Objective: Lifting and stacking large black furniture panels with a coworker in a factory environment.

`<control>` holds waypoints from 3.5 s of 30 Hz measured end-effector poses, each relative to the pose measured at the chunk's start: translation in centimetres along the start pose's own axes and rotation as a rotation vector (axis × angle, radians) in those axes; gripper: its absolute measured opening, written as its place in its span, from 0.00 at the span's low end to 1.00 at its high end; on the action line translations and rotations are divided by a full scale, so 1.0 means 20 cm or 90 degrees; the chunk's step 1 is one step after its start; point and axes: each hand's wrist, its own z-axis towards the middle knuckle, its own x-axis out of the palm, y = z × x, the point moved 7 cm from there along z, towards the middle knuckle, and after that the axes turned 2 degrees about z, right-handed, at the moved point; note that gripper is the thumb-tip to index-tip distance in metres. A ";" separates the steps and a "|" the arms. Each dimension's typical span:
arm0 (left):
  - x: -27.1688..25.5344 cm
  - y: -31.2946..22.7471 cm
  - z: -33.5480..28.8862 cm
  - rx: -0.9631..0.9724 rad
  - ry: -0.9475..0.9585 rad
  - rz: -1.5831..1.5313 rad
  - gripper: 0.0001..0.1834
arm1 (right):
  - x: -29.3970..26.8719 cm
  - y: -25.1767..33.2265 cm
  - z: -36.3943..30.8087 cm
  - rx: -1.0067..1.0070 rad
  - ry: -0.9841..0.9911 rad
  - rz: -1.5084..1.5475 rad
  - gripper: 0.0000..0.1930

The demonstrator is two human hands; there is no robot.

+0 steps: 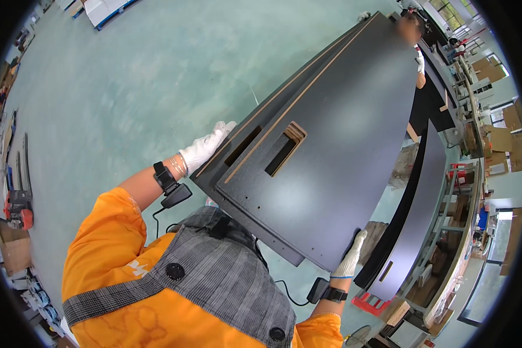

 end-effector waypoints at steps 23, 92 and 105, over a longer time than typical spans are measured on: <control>-0.10 0.10 -0.01 -0.072 0.008 0.013 0.50 | 0.27 -0.16 -0.04 0.068 -0.005 -0.005 0.39; -0.12 0.11 -0.42 0.157 -0.101 0.092 0.50 | 1.99 -0.06 -0.36 -0.622 0.664 -1.331 0.41; -0.14 0.19 -0.45 0.194 -0.066 0.069 0.47 | 2.09 -0.06 -0.35 -0.292 0.656 -1.576 0.48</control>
